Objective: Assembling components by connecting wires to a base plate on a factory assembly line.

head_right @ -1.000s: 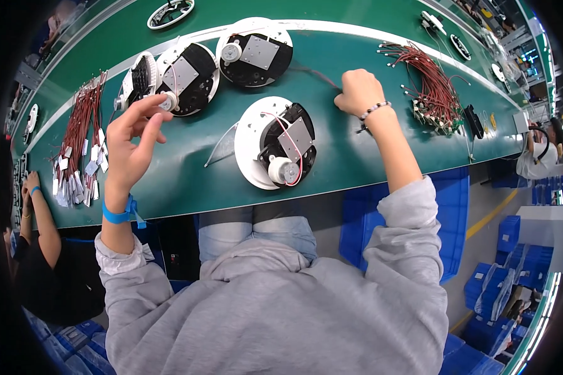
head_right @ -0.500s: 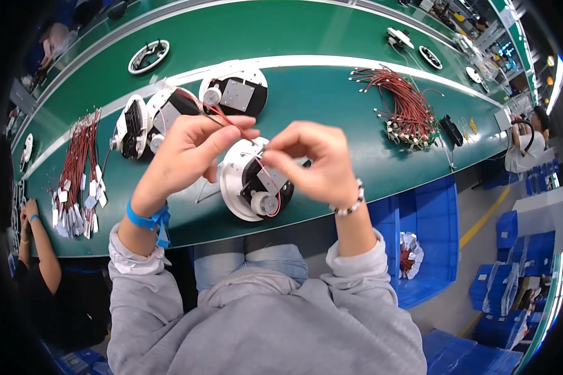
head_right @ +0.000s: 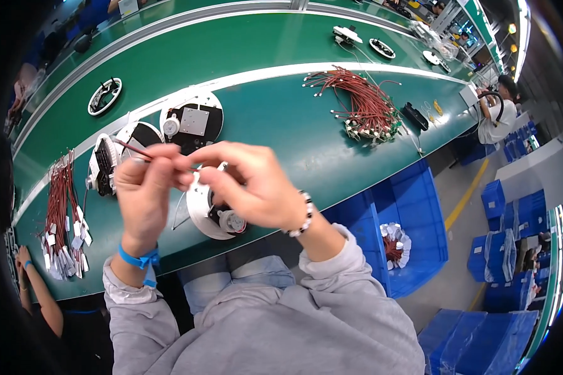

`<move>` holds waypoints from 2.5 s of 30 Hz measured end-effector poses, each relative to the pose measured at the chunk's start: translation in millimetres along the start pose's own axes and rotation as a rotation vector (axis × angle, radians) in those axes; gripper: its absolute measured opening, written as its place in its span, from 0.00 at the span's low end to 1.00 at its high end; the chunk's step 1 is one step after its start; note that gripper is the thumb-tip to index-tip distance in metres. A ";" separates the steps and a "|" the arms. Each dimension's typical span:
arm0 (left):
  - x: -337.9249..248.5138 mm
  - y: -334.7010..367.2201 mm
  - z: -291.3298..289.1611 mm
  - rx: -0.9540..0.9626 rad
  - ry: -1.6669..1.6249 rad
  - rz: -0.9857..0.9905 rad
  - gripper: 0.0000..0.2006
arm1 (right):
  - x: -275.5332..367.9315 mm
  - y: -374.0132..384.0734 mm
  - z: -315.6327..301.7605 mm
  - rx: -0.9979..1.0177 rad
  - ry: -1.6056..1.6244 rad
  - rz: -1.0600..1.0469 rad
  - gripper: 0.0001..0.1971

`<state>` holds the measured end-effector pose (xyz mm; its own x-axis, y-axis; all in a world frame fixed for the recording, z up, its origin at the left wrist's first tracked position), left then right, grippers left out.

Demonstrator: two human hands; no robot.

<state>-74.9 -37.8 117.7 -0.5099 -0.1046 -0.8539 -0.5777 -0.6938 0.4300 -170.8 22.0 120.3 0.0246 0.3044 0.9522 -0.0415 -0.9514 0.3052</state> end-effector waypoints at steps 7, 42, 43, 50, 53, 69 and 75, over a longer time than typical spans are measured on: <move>2.7 -2.5 -15.6 -0.047 0.015 -0.075 0.10 | 10.7 0.5 -4.5 -0.146 -0.348 -0.267 0.04; 103.9 -25.5 -56.3 -0.001 0.555 -0.193 0.12 | -55.4 30.6 16.1 0.238 -0.929 -0.059 0.06; 108.5 -27.3 -55.3 0.024 0.487 -0.267 0.12 | -55.7 27.9 13.7 0.227 -0.921 -0.092 0.05; 130.2 -42.0 -37.7 0.184 0.064 -0.675 0.14 | -56.3 18.6 -7.4 -0.110 -0.481 -0.084 0.02; 130.2 -39.7 -39.6 0.154 0.056 -0.629 0.11 | -55.1 19.7 8.7 -0.048 -0.559 -0.179 0.01; 134.8 -42.8 -46.7 0.121 0.058 -0.660 0.11 | -12.3 21.4 -18.0 -0.064 -0.832 -0.344 0.05; 135.3 -40.4 -49.2 0.118 0.097 -0.612 0.12 | -24.1 20.9 -15.5 0.021 -0.896 -0.164 0.04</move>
<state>-89.1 -59.0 -29.6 -0.0076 0.2185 -0.9758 -0.8158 -0.5657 -0.1203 -187.7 -4.5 103.9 0.7960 0.2936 0.5293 0.0486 -0.9026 0.4277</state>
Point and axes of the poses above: each hand's wrist, its own y-axis towards the middle knuckle, its own z-axis out of the palm, x = y × z, the point moved 9 cm from there along y, towards the middle knuckle, and after that the axes turned 7 degrees about y, right-handed, at the moved point
